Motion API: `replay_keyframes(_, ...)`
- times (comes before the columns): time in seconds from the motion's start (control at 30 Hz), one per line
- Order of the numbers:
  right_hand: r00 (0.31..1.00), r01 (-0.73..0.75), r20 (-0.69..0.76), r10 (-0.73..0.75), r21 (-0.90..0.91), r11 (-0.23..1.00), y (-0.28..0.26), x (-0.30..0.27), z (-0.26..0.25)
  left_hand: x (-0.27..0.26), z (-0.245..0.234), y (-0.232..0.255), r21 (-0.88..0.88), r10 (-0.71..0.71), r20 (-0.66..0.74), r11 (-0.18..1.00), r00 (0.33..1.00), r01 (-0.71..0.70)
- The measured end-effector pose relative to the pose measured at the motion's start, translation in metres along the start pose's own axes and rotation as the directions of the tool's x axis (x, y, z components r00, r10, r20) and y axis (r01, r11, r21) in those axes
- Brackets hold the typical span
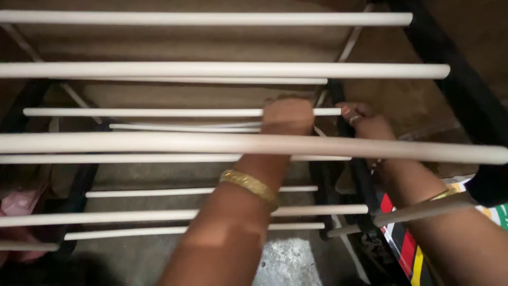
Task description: The person assembles a collapsible drying rack by inserting white horizontal bars into the side supports. They adjust the bars to ensure they are properly seated and aligned within the frame.
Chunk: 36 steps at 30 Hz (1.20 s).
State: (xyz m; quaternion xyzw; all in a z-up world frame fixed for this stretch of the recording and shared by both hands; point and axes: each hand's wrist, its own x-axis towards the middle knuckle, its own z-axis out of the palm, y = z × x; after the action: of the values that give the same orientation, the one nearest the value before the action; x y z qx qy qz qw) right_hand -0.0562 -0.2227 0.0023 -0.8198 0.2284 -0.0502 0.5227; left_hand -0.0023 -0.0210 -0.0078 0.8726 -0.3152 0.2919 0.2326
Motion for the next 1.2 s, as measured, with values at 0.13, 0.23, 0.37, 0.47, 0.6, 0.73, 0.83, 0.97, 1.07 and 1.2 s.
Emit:
replay_keyframes(0.13, 0.997, 0.069, -0.036, -0.069, 0.009, 0.998, -0.003, 0.000, 0.004, 0.017, -0.002, 0.028, -0.116, -0.067, 0.209, 0.989, 0.976, 0.093)
replay_keyframes(0.23, 0.949, 0.275, -0.100, -0.298, -0.196, 0.941, 0.006, 0.004, 0.006, 0.031, -0.006, 0.042, -0.195, -0.127, 0.444, 0.952, 0.887, 0.234)
replay_keyframes(0.37, 0.904, 0.360, -0.151, -0.399, -0.234, 0.903, 0.017, 0.011, 0.005, 0.035, -0.012, 0.044, -0.194, -0.052, 0.518, 0.965, 0.854, 0.176)
replay_keyframes(0.47, 0.926, 0.298, -0.173, -0.336, -0.215, 0.930, 0.021, 0.017, 0.003, 0.039, -0.012, 0.043, -0.220, -0.037, 0.492, 0.961, 0.870, 0.166)
replay_keyframes(0.6, 0.910, 0.337, -0.167, -0.379, -0.234, 0.912, 0.028, 0.022, 0.001, 0.035, -0.014, 0.041, -0.216, 0.024, 0.461, 0.973, 0.887, 0.086)
replay_keyframes(0.73, 0.958, 0.202, -0.084, -0.275, -0.485, 0.851, 0.033, 0.033, -0.003, 0.015, -0.020, 0.038, -0.167, 0.122, 0.280, 0.983, 0.952, -0.076)
replay_keyframes(0.83, 0.983, 0.122, -0.011, -0.185, -0.713, 0.690, 0.038, 0.039, -0.005, 0.009, -0.021, 0.040, -0.182, 0.094, 0.273, 0.982, 0.957, -0.045)
replay_keyframes(0.97, 0.983, -0.133, -0.166, 0.075, -0.373, 0.918, 0.030, 0.045, -0.001, 0.017, -0.026, 0.038, -0.223, 0.092, 0.310, 0.975, 0.946, -0.022)
replay_keyframes(1.07, 0.990, 0.020, -0.124, -0.059, -0.294, 0.956, 0.030, 0.038, 0.000, 0.022, -0.026, 0.039, -0.218, 0.072, 0.371, 0.976, 0.926, 0.011)
replay_keyframes(1.2, 0.980, 0.106, -0.149, -0.135, -0.188, 0.976, 0.030, 0.033, 0.001, 0.023, -0.026, 0.041, -0.209, 0.053, 0.407, 0.977, 0.912, 0.036)
